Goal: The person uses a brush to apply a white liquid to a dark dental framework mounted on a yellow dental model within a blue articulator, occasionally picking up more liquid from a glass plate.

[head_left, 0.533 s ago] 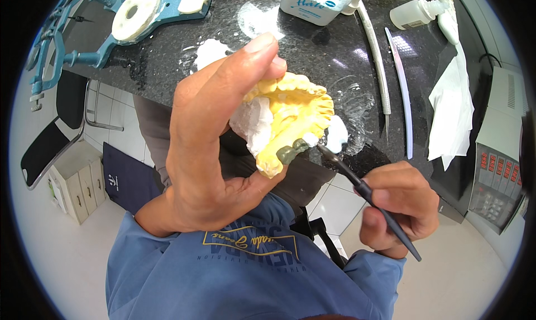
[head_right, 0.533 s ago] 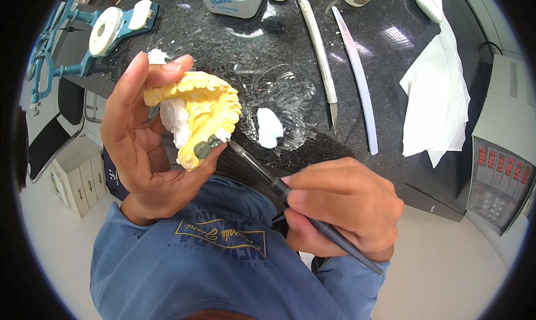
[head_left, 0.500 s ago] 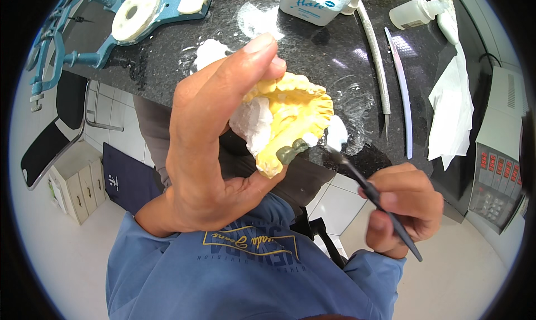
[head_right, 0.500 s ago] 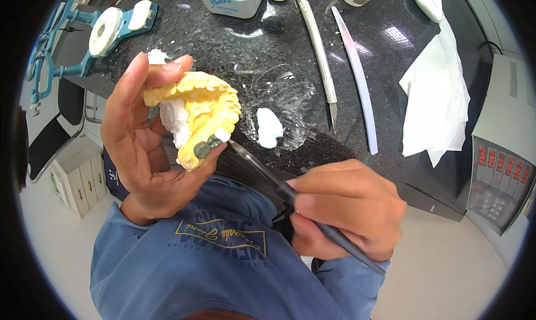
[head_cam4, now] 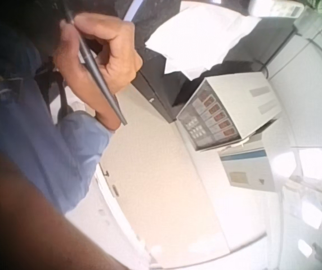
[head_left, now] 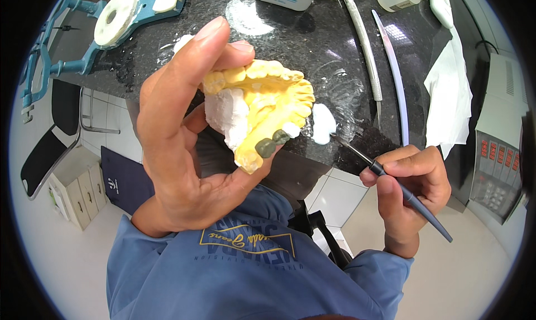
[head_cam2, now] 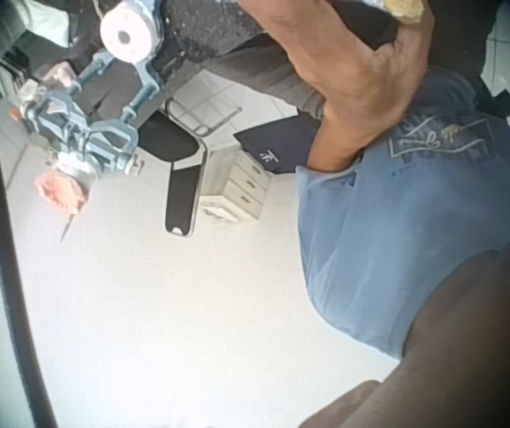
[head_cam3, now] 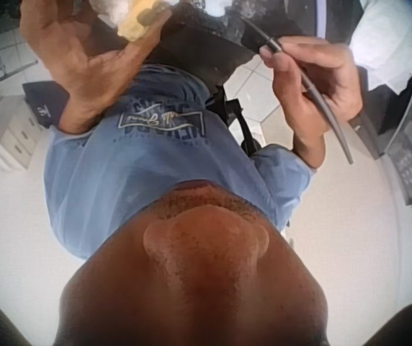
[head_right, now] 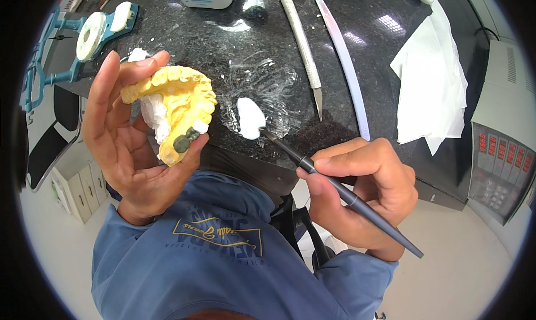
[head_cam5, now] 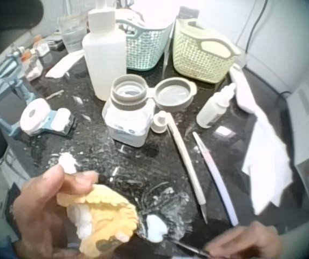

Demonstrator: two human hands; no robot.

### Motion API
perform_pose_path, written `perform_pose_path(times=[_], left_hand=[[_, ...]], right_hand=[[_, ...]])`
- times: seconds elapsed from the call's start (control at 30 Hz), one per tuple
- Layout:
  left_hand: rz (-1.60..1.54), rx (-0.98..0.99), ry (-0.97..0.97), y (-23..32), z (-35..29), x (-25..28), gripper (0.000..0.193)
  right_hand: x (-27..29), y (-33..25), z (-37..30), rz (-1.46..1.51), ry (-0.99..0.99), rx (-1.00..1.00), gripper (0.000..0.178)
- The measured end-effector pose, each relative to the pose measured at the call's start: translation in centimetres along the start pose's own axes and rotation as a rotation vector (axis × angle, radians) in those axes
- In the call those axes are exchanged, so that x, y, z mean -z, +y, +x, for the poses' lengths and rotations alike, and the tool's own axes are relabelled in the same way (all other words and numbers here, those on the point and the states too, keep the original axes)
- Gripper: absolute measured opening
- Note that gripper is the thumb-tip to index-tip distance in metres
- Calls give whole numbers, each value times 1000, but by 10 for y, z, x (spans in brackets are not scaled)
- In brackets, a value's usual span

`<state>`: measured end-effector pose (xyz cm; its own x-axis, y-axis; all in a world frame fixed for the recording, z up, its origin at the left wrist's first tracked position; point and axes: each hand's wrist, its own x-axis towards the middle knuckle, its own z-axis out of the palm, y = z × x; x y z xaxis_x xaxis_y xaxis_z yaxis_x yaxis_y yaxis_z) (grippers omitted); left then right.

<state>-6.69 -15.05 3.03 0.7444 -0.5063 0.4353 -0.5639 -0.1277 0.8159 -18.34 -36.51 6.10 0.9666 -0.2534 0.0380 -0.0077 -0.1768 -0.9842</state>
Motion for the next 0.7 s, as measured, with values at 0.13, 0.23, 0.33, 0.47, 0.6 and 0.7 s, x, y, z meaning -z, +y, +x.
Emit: perform_pose_path(times=[0.13,0.23,0.33,0.47,0.6,0.7], left_hand=[[8,-14,-8,-1,-1,2,96],[11,-18,-11,-1,0,1,96],[13,6,-7,1,0,1,97],[16,8,-18,2,1,1,97],[-25,4,-7,-1,0,1,96],[-29,-2,2,-2,-1,1,96]], right_hand=[[0,0,1,-30,-18,-8,19],[-5,-2,2,-129,-17,-21,24],[-5,-2,2,-144,-20,-7,23],[-6,-2,1,-134,-12,-9,24],[-4,2,2,-63,-33,94,20],[1,8,2,9,-52,231,24]])
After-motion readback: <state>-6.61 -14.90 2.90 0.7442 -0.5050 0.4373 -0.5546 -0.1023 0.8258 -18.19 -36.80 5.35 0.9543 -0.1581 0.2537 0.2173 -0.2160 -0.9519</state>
